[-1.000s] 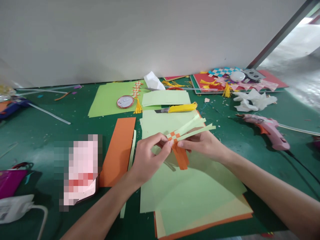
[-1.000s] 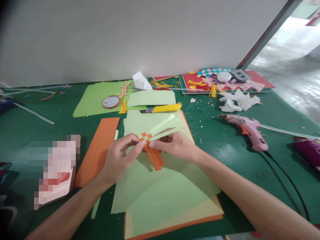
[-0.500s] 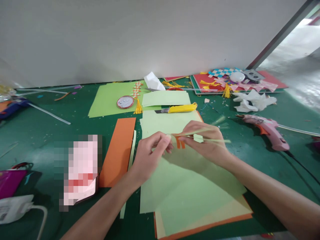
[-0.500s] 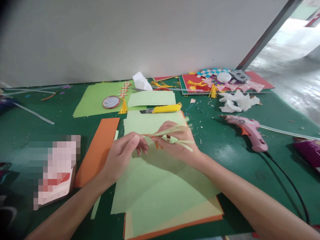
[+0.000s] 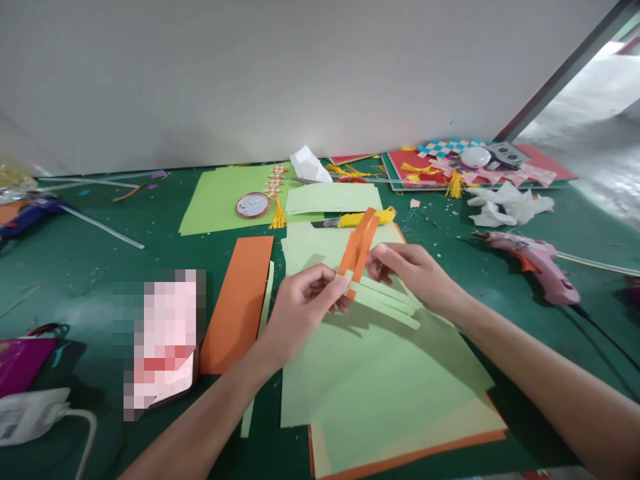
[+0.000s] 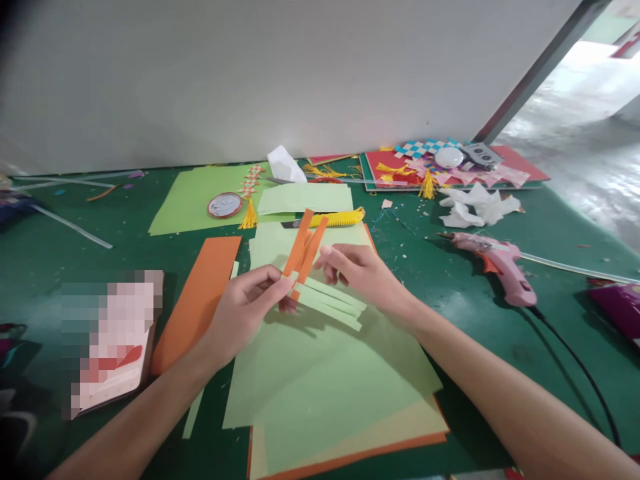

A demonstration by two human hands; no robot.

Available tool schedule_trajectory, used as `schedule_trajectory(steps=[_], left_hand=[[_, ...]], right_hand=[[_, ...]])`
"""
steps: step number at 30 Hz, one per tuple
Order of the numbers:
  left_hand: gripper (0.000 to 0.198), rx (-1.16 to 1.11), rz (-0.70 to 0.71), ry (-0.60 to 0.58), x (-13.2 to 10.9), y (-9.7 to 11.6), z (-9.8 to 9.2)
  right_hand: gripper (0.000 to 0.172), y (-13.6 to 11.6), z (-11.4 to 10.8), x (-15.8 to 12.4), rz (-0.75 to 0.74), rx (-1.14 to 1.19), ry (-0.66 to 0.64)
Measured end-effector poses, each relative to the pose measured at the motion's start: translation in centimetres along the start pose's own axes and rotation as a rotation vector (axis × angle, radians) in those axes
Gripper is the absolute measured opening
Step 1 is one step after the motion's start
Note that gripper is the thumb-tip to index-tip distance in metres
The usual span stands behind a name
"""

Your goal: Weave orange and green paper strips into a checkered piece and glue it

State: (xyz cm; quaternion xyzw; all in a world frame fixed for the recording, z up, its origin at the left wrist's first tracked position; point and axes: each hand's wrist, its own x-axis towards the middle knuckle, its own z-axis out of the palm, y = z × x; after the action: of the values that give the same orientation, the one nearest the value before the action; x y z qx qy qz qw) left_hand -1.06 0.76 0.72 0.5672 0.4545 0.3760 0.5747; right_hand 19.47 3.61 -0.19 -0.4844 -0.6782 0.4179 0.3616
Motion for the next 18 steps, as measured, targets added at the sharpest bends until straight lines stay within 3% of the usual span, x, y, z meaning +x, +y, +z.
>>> schedule_trajectory(steps=[3, 5, 7, 9, 13, 15, 18], left_hand=[[0.026, 0.057, 0.012, -0.052, -0.1, 0.0, 0.1], [0.027, 0.125, 0.039, -0.086, -0.1, 0.0, 0.3], [0.023, 0.252, 0.127, -0.053, -0.2, -0.2, 0.4], [0.011, 0.420, 0.302, 0.063, -0.2, -0.6, 0.5], [0.043, 0.719, 0.723, 0.206, -0.2, -1.7, 0.4], [0.043, 0.806, 0.831, 0.228, -0.2, -1.8, 0.3], [0.038, 0.846, 0.880, 0.248, -0.2, -1.7, 0.2]], right_hand=[[0.046, -0.4, 0.1, -0.2, 0.089, 0.314, -0.307], [0.033, -0.6, 0.3, -0.3, 0.127, 0.384, -0.359], [0.026, -0.8, 0.6, -0.5, 0.187, 0.386, -0.306], [0.025, -0.8, 0.8, -0.5, 0.222, 0.343, -0.206], [0.026, -0.7, 0.7, -0.5, 0.218, 0.278, -0.087], [0.026, -0.6, 0.7, -0.5, 0.210, 0.271, -0.081], [0.028, -0.4, 0.7, -0.6, 0.193, 0.281, -0.107]])
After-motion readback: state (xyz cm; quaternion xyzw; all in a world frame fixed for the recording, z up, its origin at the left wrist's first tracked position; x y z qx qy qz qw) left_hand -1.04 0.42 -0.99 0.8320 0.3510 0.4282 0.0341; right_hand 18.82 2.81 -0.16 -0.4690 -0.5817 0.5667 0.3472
